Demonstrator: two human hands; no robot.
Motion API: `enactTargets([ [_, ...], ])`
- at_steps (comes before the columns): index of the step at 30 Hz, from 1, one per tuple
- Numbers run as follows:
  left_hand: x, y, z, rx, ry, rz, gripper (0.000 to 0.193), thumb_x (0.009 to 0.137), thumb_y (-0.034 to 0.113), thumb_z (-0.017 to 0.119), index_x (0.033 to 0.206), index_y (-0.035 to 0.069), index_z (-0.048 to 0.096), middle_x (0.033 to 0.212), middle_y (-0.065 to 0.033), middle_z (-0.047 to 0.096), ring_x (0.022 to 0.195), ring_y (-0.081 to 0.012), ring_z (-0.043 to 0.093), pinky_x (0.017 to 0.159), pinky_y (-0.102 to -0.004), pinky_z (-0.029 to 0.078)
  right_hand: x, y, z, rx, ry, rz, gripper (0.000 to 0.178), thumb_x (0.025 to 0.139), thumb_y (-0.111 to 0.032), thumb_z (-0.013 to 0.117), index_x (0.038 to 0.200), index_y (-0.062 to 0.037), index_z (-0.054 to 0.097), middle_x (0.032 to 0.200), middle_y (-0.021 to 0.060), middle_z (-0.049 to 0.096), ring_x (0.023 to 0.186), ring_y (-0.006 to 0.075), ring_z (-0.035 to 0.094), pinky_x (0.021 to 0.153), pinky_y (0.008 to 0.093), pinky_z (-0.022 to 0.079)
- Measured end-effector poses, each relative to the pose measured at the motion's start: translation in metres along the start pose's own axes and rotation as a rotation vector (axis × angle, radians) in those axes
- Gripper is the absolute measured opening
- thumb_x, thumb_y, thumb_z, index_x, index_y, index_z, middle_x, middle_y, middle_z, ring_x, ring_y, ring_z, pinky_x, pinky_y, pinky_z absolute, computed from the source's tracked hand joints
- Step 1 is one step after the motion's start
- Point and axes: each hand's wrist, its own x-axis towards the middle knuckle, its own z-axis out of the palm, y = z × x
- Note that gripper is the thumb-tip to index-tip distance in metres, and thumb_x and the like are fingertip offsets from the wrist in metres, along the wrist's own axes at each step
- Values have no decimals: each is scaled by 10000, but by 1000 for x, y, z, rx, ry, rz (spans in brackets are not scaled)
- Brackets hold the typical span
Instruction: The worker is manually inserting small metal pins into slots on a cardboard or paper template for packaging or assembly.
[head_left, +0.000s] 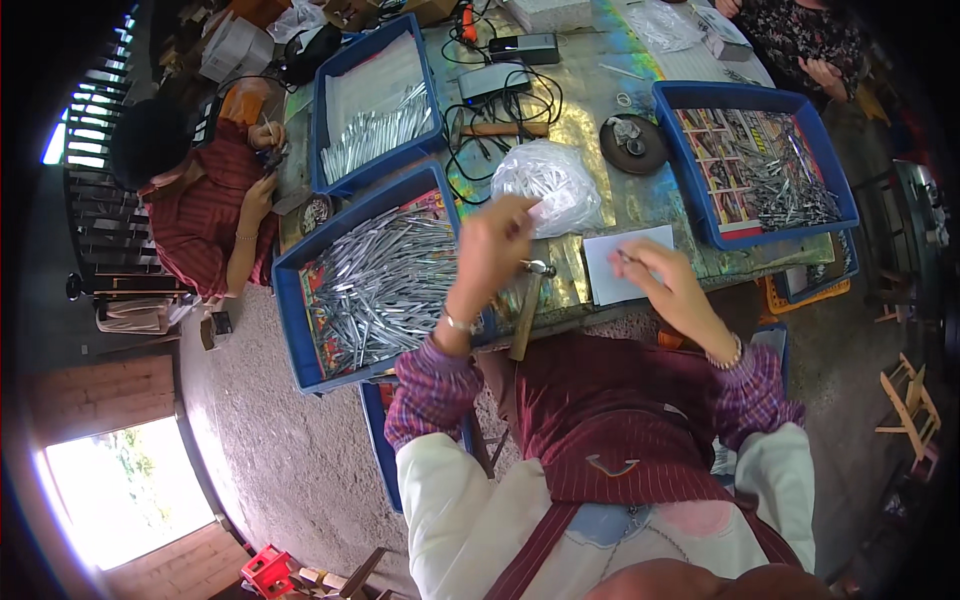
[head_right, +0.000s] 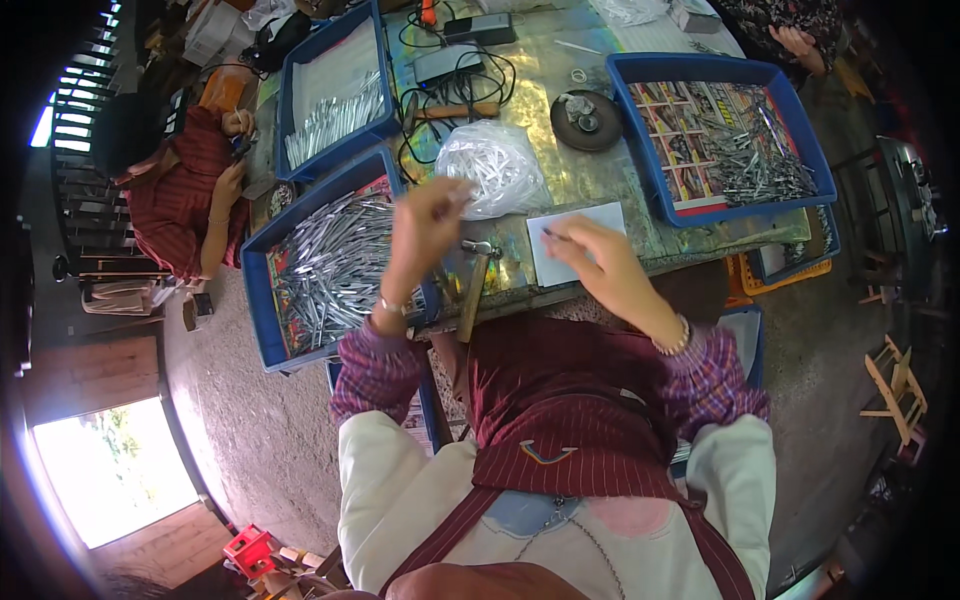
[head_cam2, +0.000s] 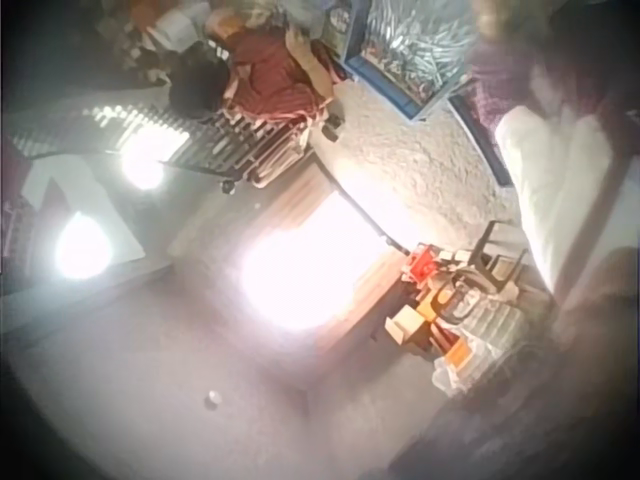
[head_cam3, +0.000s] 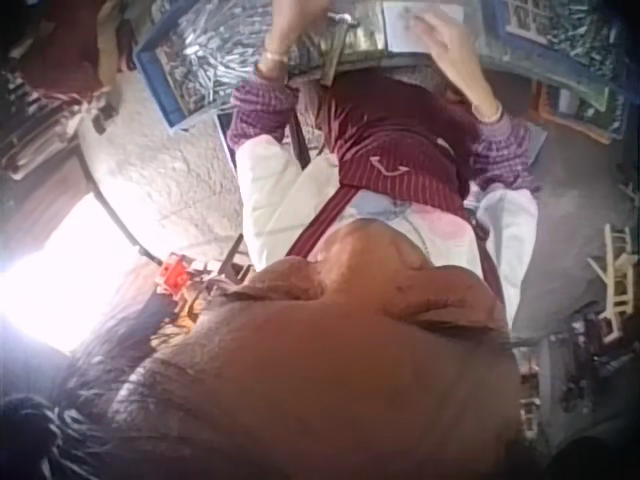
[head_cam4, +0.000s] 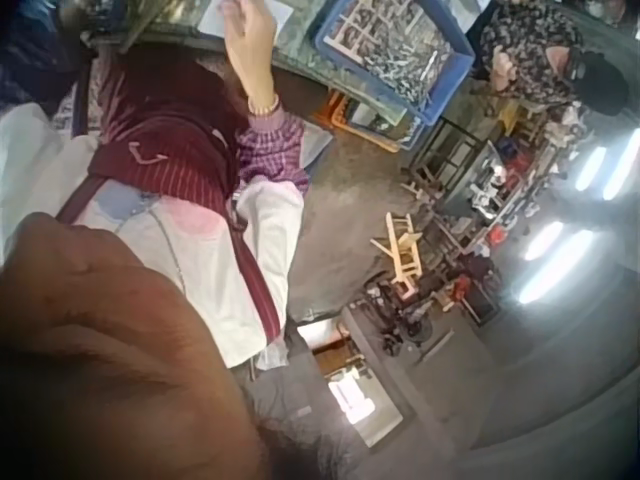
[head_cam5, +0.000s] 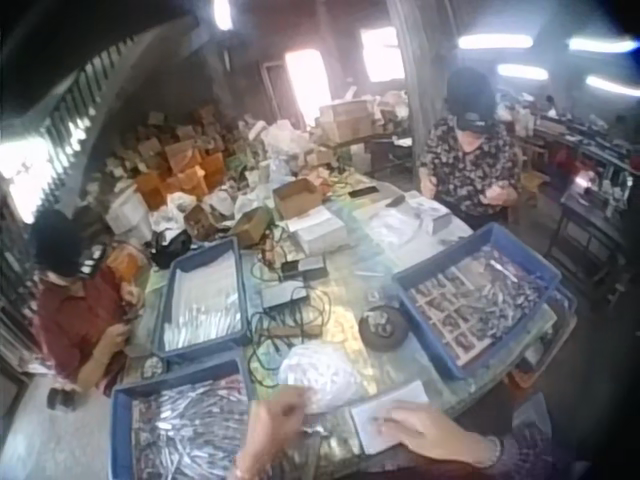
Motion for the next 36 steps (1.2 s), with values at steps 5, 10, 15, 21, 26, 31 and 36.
enactTargets([
  [5, 39, -64, -4, 318, -109, -218, 259, 707, 174, 661, 938, 59, 683, 804, -150, 665, 675, -293, 636, 650, -358, 500, 66, 25, -3, -605, 26, -306, 185, 837, -147, 548, 929, 2, 608, 1062, 117, 617, 983, 293, 559, 845, 366, 443],
  [10, 35, -70, 4, 260, -48, -211, 284, 696, 222, 676, 944, 83, 687, 828, -154, 661, 761, -315, 629, 705, -375, 492, 75, 57, -3, -625, -1, -250, 170, 829, -155, 551, 886, -11, 621, 1101, 90, 620, 984, 288, 561, 845, 376, 449],
  [15, 35, -59, 8, 267, 10, -112, 218, 718, 230, 676, 870, 75, 689, 804, -113, 632, 739, -301, 611, 658, -371, 476, 77, 58, -7, -628, -54, -270, 166, 825, -152, 555, 845, -4, 629, 1100, 100, 623, 941, 295, 584, 825, 380, 458],
  [21, 36, -47, 10, 253, 105, -8, 144, 722, 175, 681, 818, 67, 685, 776, -78, 601, 690, -263, 598, 613, -342, 458, 71, 40, -20, -508, 23, -254, 173, 829, -137, 556, 865, 21, 617, 1018, 115, 636, 877, 289, 602, 769, 359, 470],
  [26, 33, -25, -2, 34, 136, -98, 176, 730, 111, 690, 881, 20, 681, 676, -66, 593, 551, -145, 486, 548, -259, 397, 39, 15, -35, -98, 38, -40, 183, 877, -126, 542, 935, 29, 619, 810, 75, 638, 691, 162, 591, 641, 258, 457],
  [31, 26, -45, 6, 291, 85, -35, 213, 725, 178, 681, 890, 43, 668, 748, -115, 619, 662, -267, 594, 607, -355, 461, -12, 5, -28, 440, 51, 306, 187, 920, -122, 505, 977, 25, 604, 724, 1, 552, 660, 58, 510, 597, 214, 421],
  [36, 28, -61, 18, 418, -1, -56, 195, 731, 165, 652, 890, 53, 663, 743, -110, 610, 677, -287, 596, 620, -372, 461, -52, 15, -10, 449, 39, 417, 248, 934, -156, 493, 1060, 27, 604, 706, -20, 519, 605, 44, 418, 572, 180, 357],
])
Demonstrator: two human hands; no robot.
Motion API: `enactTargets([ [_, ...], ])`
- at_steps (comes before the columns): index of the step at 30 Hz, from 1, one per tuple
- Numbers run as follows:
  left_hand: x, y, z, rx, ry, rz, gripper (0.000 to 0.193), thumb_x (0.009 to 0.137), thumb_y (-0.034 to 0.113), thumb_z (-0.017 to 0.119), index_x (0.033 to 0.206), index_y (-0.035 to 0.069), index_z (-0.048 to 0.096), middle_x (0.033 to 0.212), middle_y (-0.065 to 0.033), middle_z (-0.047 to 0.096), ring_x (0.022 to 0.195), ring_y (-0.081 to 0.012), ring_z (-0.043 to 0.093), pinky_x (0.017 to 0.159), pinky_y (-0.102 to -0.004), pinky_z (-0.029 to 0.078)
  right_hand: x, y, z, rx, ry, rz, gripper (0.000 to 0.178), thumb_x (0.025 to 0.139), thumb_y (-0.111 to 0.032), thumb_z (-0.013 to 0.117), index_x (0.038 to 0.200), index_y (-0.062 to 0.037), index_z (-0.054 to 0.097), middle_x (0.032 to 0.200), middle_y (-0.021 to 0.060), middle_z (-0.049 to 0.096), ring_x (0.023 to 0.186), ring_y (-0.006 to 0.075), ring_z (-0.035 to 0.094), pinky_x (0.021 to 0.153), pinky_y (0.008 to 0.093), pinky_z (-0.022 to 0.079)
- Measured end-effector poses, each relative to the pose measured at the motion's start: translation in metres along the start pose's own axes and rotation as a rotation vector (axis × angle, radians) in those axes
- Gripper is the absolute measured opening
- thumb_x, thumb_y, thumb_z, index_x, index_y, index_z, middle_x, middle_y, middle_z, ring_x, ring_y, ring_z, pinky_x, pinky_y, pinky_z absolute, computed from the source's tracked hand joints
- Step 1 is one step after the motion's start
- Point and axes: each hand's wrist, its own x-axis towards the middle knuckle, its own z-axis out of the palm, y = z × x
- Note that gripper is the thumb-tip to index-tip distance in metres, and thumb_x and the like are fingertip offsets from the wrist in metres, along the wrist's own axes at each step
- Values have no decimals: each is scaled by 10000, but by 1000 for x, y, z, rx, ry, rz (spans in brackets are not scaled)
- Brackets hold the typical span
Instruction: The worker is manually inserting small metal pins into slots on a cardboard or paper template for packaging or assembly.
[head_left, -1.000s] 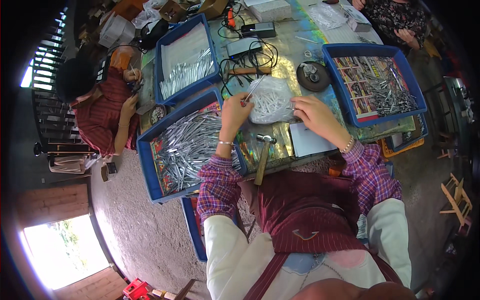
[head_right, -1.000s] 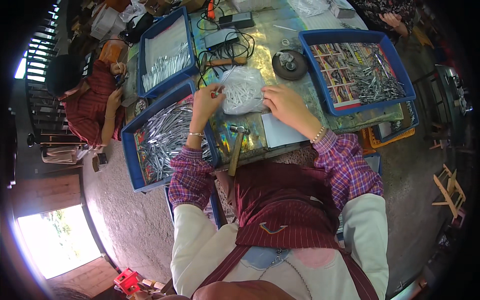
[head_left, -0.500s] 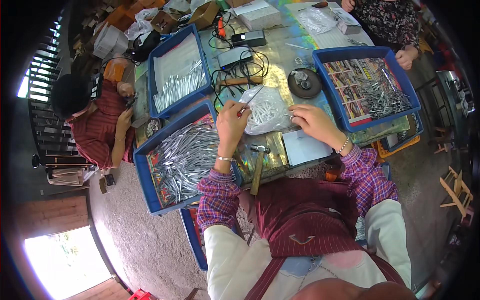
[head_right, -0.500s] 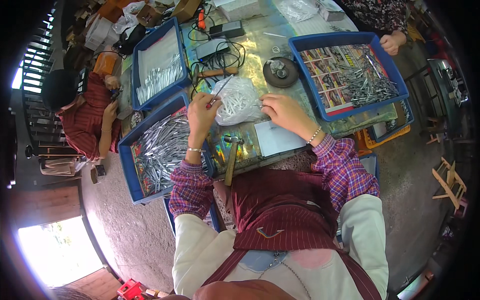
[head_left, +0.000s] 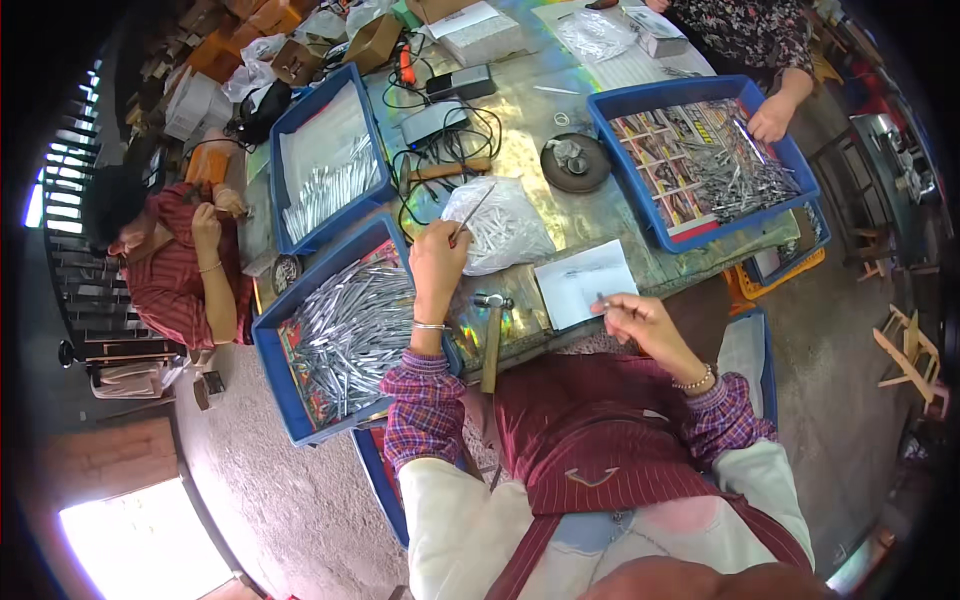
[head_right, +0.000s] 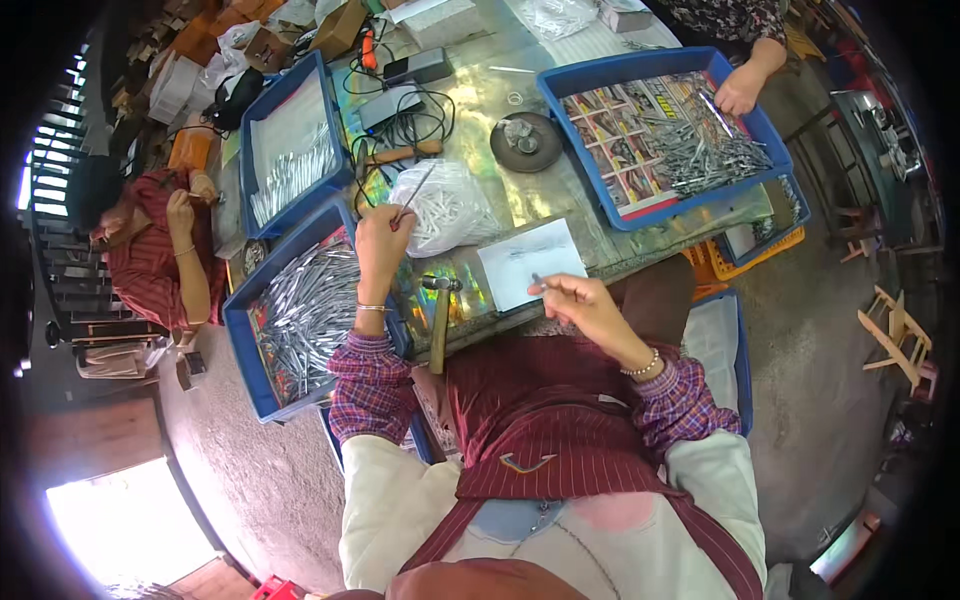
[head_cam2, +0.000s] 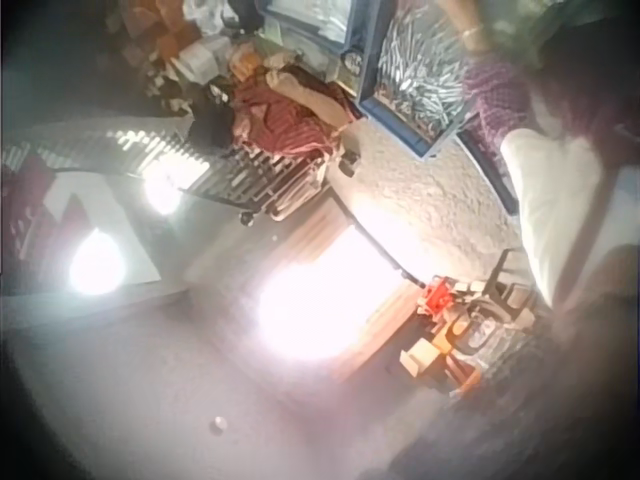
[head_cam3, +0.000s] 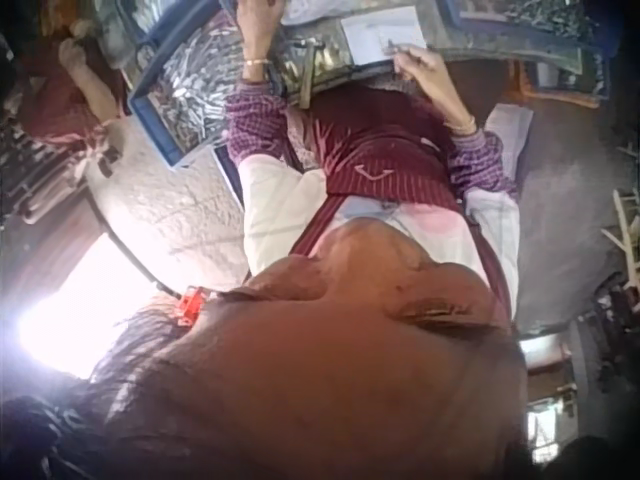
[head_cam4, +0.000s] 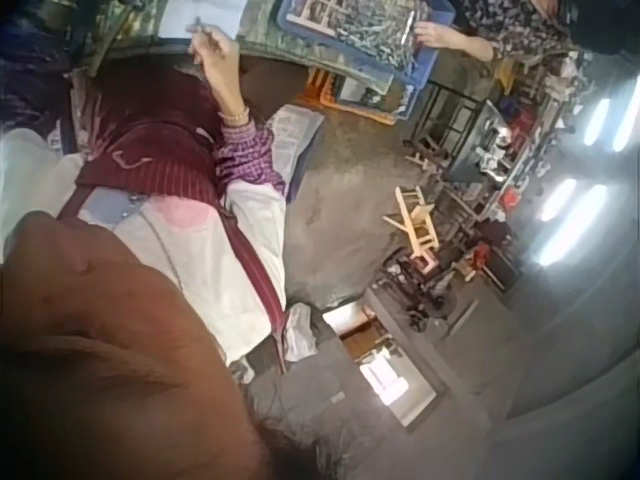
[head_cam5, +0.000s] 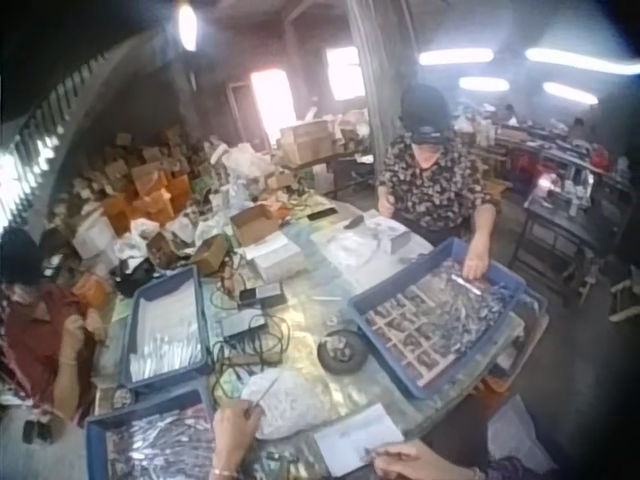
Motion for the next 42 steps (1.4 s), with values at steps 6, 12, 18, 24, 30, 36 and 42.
enactTargets([
  [6, 3, 5, -1, -38, 87, -14, 225, 726, 149, 646, 929, 52, 661, 765, -120, 628, 691, -283, 607, 640, -375, 471, -11, 27, 0, 165, -48, -3, 300, 954, -210, 473, 1053, 41, 602, 721, -30, 510, 617, 36, 392, 571, 174, 337],
  [12, 4, 8, 0, 2, 63, -17, 194, 724, 139, 646, 897, 53, 655, 777, -117, 635, 707, -293, 611, 650, -381, 471, -14, 26, 4, 112, -35, 33, 269, 936, -211, 510, 1021, 10, 638, 721, -24, 533, 626, 35, 426, 566, 176, 363],
  [18, 1, 8, 5, 14, 119, 14, 148, 724, 112, 637, 857, 49, 644, 769, -115, 633, 702, -305, 604, 646, -389, 466, -15, 28, 6, 127, -46, 42, 261, 927, -203, 525, 1046, 2, 635, 741, -16, 558, 618, 26, 439, 554, 167, 366],
  [24, 2, 11, 4, 15, 131, 20, 164, 729, 127, 641, 846, 11, 647, 716, -131, 630, 657, -290, 604, 633, -372, 458, -16, 34, 6, 144, -69, 43, 265, 931, -208, 524, 1058, -2, 630, 739, -23, 549, 610, 25, 432, 546, 164, 358],
  [30, 3, 9, 7, -86, 173, 30, 113, 724, 51, 620, 825, 9, 647, 693, -123, 610, 622, -257, 590, 583, -339, 447, -16, 37, 6, 146, -84, 56, 265, 931, -206, 523, 1061, 0, 627, 741, -25, 545, 608, 23, 428, 543, 162, 351],
  [36, 8, 27, -15, -165, 351, 92, 208, 719, -40, 595, 903, 16, 674, 671, -106, 565, 548, -211, 524, 533, -299, 414, -17, 35, 6, 163, -59, 79, 269, 936, -208, 510, 1054, 3, 628, 738, -27, 543, 599, 20, 412, 536, 164, 343],
  [42, -13, 50, -42, -691, 151, -249, 116, 771, 20, 647, 878, -7, 684, 616, -4, 561, 478, -38, 431, 439, -198, 330, -17, 33, 5, 342, 19, 62, 280, 938, -204, 500, 1035, 29, 619, 737, -24, 540, 586, 26, 395, 531, 165, 327],
])
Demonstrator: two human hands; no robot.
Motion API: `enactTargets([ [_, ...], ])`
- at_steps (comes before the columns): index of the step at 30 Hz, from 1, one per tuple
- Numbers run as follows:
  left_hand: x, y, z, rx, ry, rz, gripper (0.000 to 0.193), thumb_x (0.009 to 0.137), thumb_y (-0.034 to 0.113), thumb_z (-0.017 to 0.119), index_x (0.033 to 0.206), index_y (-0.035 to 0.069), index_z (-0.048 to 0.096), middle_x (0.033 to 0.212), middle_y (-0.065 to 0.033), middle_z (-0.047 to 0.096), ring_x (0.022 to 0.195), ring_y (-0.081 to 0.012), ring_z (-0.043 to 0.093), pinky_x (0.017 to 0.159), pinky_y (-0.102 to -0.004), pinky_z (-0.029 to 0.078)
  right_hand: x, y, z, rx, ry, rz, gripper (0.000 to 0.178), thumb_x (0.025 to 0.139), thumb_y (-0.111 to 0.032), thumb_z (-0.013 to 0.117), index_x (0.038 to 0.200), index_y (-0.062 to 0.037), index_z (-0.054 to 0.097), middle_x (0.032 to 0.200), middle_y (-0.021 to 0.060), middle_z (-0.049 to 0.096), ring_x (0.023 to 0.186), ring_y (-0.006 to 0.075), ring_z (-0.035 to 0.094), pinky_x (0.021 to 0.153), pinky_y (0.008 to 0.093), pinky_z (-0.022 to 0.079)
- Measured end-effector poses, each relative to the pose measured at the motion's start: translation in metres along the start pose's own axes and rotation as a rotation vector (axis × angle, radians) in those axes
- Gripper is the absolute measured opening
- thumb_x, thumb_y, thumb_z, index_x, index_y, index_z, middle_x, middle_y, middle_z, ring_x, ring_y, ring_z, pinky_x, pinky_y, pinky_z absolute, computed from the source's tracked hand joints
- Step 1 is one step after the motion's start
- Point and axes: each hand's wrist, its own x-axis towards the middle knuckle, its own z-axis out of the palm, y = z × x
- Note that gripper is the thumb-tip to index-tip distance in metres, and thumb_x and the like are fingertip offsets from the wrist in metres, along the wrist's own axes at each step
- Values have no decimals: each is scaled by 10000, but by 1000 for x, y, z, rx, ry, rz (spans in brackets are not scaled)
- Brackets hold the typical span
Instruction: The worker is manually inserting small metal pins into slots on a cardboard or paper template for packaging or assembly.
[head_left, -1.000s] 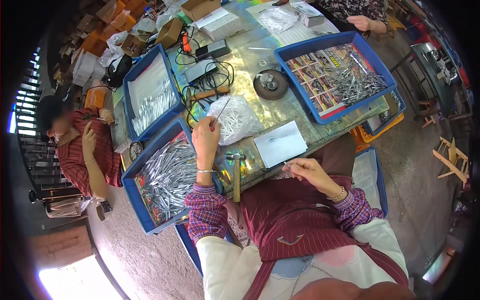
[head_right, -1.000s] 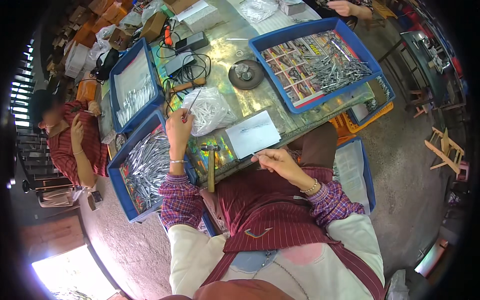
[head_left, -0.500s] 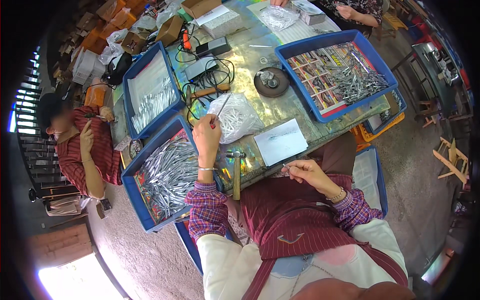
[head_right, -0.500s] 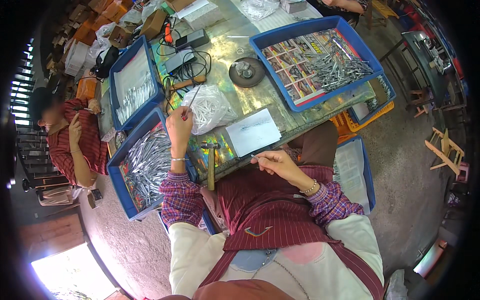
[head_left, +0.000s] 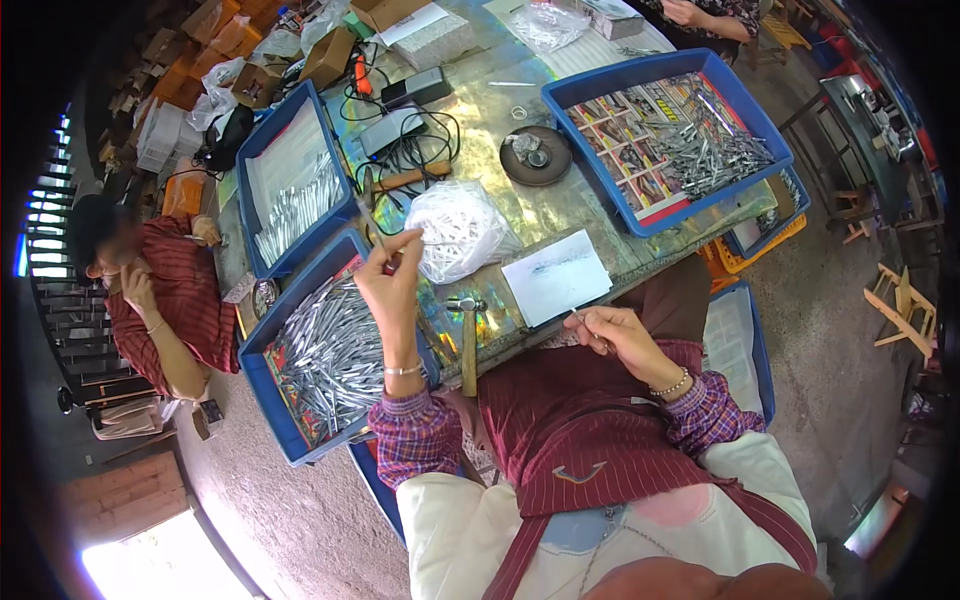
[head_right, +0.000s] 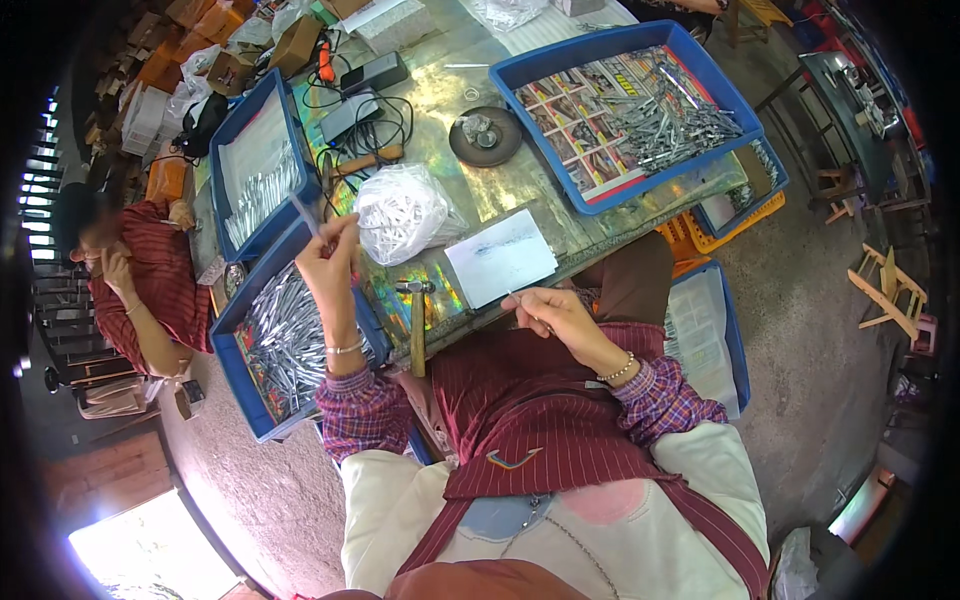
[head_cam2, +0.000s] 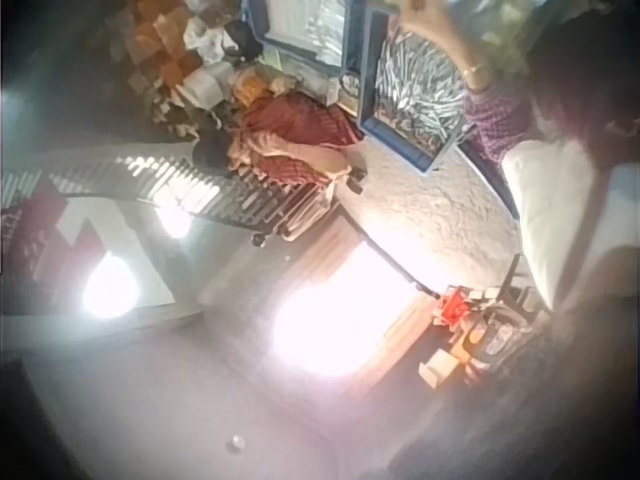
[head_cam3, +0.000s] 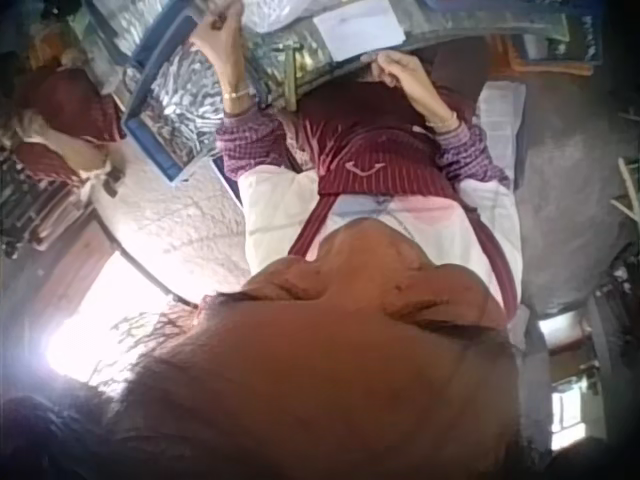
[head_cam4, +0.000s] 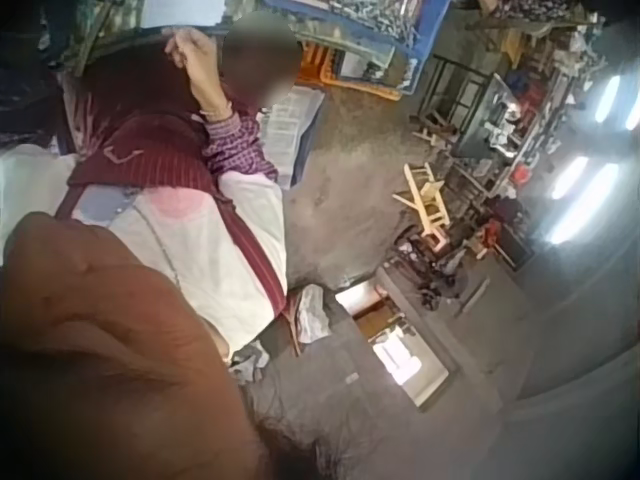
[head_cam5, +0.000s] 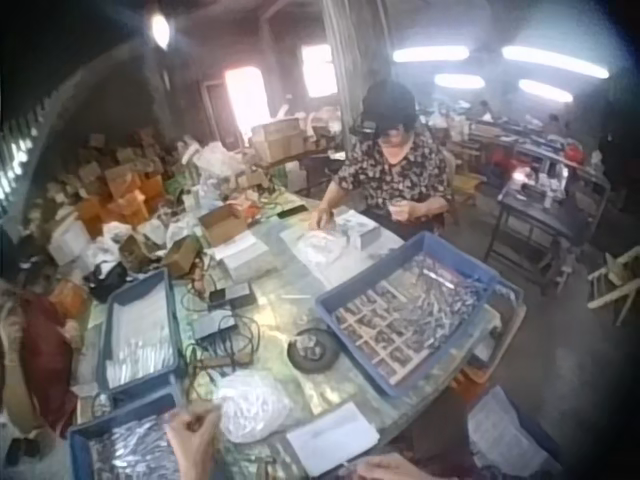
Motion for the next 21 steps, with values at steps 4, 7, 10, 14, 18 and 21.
enactTargets([
  [4, -56, 35, 26, -262, -193, -312, 90, 778, 24, 658, 861, -5, 679, 600, 11, 563, 446, -14, 418, 404, -160, 312, -3, -7, 4, 102, 73, 17, 265, 934, -186, 501, 1062, 17, 612, 740, -21, 548, 612, 33, 462, 540, 165, 353],
  [7, -94, 23, 50, -118, -297, -90, 94, 756, 20, 691, 849, 27, 693, 638, 17, 609, 553, -20, 508, 484, -169, 373, -3, -3, 4, 209, 95, 31, 258, 929, -163, 510, 1094, 15, 597, 755, -11, 553, 654, 52, 514, 579, 178, 413],
  [10, -114, 22, 64, 27, -336, 38, 106, 745, 5, 680, 850, 16, 686, 699, -12, 616, 598, -38, 471, 532, -199, 377, -6, -2, -1, 290, 120, 26, 253, 927, -151, 516, 1117, 2, 584, 791, 0, 554, 710, 71, 544, 656, 219, 484],
  [14, -126, 6, 68, 47, -361, 117, 141, 753, 1, 666, 893, 13, 688, 683, -30, 608, 593, -67, 485, 546, -218, 396, -6, -1, -8, 333, 135, 12, 217, 936, -168, 512, 1081, -18, 571, 839, 10, 545, 781, 87, 555, 765, 291, 532],
  [18, -127, 0, 65, 52, -338, -12, 136, 762, 3, 653, 892, 17, 692, 663, 4, 585, 577, -41, 448, 519, -203, 354, -7, -8, -11, 396, 166, -66, 146, 928, -172, 529, 967, -32, 535, 854, 29, 559, 861, 126, 594, 818, 315, 534],
  [21, -123, 0, 60, 41, -292, -136, 118, 779, 9, 640, 884, 15, 692, 639, 38, 561, 550, -11, 403, 491, -185, 308, -9, -10, -18, 398, 191, -54, 140, 910, -153, 556, 974, -29, 541, 883, 56, 595, 893, 165, 622, 835, 319, 530],
])
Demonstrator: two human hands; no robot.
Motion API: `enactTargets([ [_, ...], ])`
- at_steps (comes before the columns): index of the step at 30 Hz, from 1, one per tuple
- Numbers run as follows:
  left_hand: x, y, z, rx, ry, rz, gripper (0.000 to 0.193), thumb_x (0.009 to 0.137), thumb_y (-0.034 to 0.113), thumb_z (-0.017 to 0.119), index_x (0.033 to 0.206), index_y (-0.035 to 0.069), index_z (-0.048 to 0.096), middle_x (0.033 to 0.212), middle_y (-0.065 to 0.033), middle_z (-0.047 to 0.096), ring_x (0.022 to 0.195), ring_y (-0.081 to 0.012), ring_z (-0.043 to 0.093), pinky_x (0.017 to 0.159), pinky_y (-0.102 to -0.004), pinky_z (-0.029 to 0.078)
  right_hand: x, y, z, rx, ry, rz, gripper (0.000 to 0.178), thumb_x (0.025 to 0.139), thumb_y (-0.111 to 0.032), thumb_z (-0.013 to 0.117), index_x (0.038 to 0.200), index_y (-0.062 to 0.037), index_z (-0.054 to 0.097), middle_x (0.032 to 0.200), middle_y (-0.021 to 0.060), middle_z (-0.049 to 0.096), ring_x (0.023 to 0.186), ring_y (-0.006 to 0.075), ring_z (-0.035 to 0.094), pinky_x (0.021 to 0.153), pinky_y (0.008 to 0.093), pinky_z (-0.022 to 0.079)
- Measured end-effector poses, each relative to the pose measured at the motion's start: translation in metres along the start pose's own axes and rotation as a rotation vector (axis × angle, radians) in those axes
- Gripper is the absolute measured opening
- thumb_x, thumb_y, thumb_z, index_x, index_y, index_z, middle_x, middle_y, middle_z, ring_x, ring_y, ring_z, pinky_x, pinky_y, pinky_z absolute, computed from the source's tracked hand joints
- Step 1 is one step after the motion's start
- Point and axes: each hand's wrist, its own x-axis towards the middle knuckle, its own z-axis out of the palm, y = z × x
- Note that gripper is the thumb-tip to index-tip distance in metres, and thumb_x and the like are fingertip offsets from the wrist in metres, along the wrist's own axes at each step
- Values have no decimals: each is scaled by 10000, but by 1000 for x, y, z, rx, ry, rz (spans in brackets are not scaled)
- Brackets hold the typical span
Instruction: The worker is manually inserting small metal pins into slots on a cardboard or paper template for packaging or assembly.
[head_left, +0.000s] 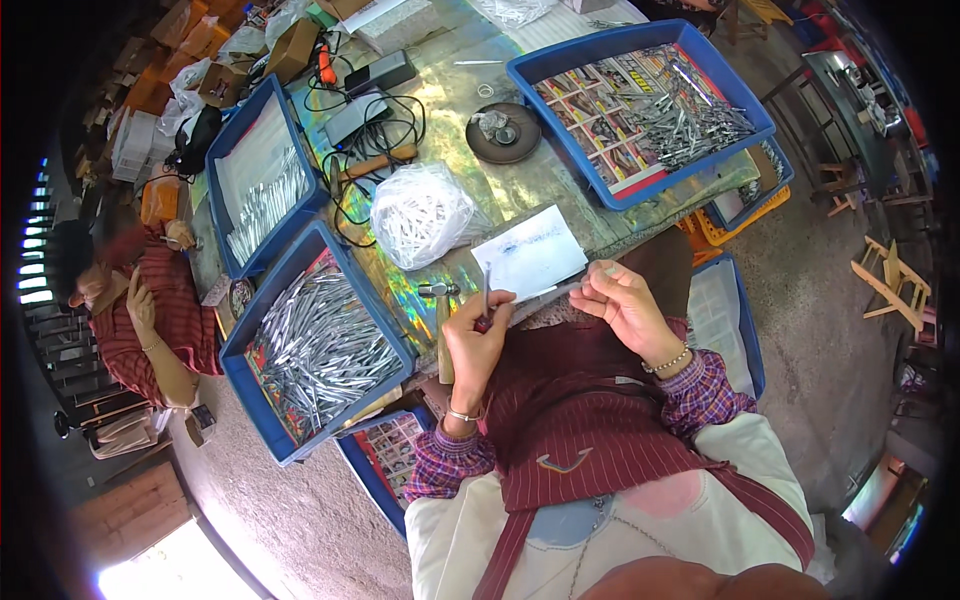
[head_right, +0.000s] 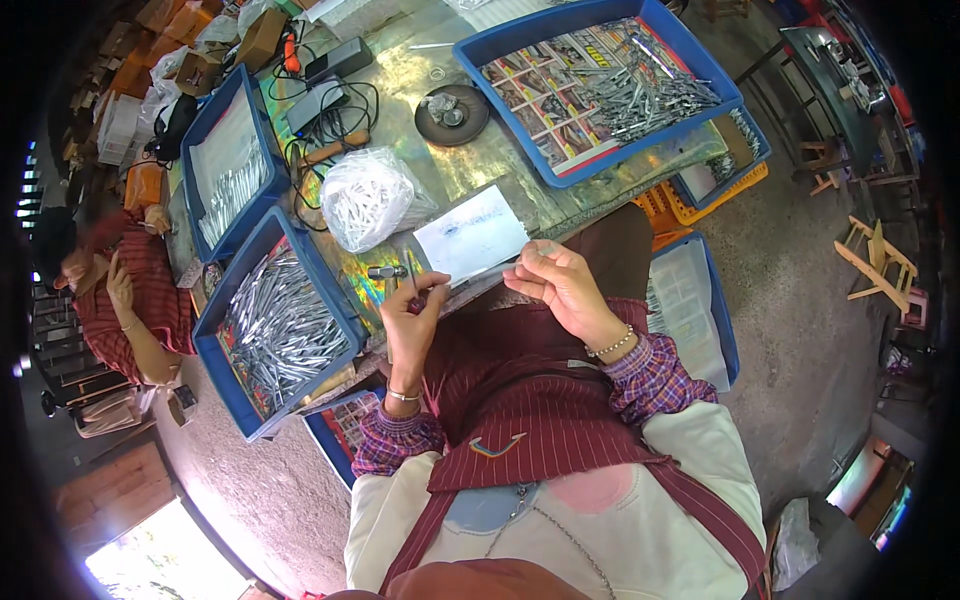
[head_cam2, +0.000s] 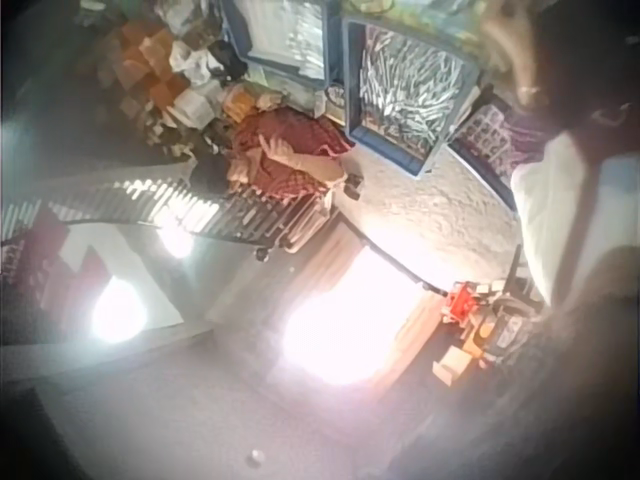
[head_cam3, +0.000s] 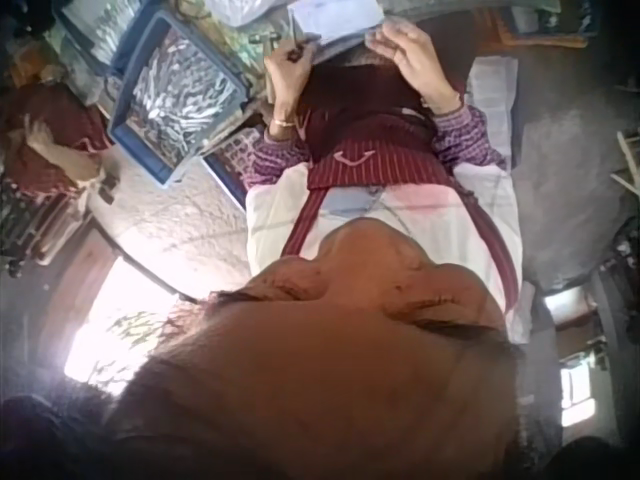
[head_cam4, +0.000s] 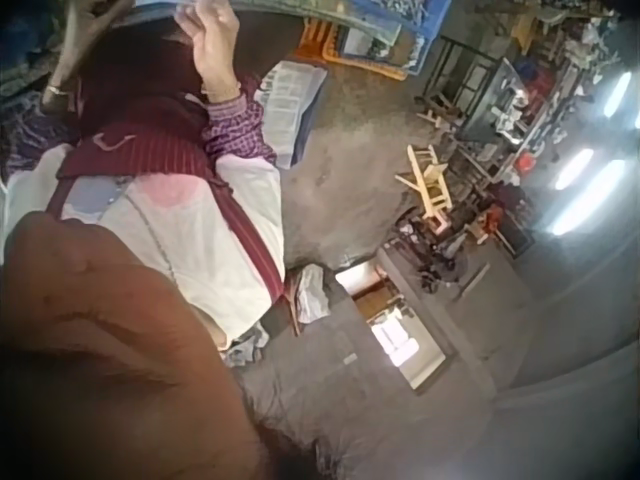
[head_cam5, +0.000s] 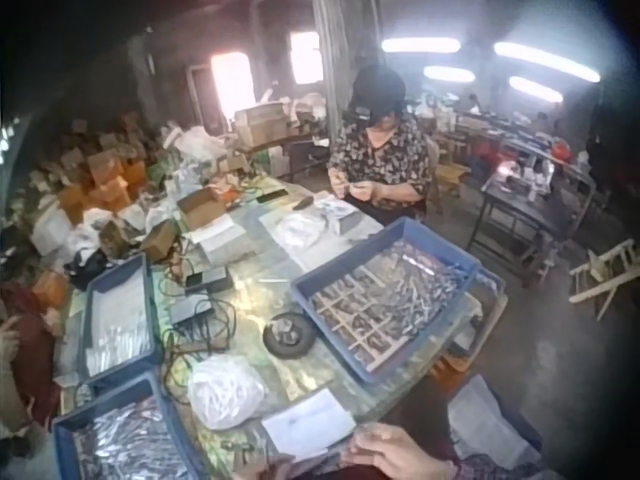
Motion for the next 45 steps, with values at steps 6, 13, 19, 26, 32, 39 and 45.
enactTargets([
  [6, 2, -14, 2, -176, 12, -106, 112, 798, 23, 630, 895, 11, 685, 586, 58, 526, 495, 6, 364, 454, -172, 271, 0, 5, -7, 21, -40, -3, 176, 881, -76, 575, 1044, -15, 547, 926, 78, 615, 890, 187, 630, 843, 322, 517],
  [13, 0, -1, 11, 1, 61, 61, 113, 752, 14, 680, 865, 17, 690, 593, 29, 519, 530, -18, 374, 470, -196, 290, 0, 2, 0, -47, -112, 47, 299, 938, -148, 501, 1195, 4, 515, 847, 25, 571, 779, 134, 594, 758, 300, 519],
  [19, -3, 9, 20, 32, 103, 180, 132, 735, -6, 690, 865, 15, 688, 645, -37, 594, 528, -74, 455, 482, -224, 345, 2, 8, -4, -98, -27, 2, 285, 959, -199, 472, 1145, 5, 542, 833, 33, 560, 767, 125, 590, 747, 300, 532],
  [26, -2, 8, 26, 34, 91, 210, 135, 724, -18, 686, 856, 15, 687, 663, -82, 612, 527, -120, 508, 487, -246, 377, 3, 8, -1, 226, -48, 63, 181, 949, -199, 462, 984, -31, 522, 770, 11, 513, 685, 100, 508, 629, 241, 453],
  [32, -4, 7, 26, 55, 87, 196, 138, 716, -22, 694, 849, 13, 687, 658, -79, 612, 520, -119, 499, 481, -245, 376, 10, 9, -20, 623, -218, 256, 141, 936, -189, 440, 851, -80, 466, 674, -23, 394, 566, 86, 336, 512, 219, 301],
  [39, -4, 8, 28, 56, 75, 221, 137, 718, -32, 691, 851, 2, 684, 670, -80, 623, 525, -106, 502, 482, -234, 374, 9, 8, -18, 614, -218, 260, 144, 932, -191, 445, 835, -86, 461, 656, -32, 378, 546, 84, 316, 504, 220, 295],
  [45, -6, 8, 31, 64, 65, 223, 134, 723, -34, 688, 853, 0, 683, 669, -76, 622, 529, -97, 504, 483, -224, 371, 8, 8, -16, 576, -195, 221, 158, 948, -184, 427, 822, -89, 444, 666, -30, 371, 550, 78, 318, 498, 215, 291],
])
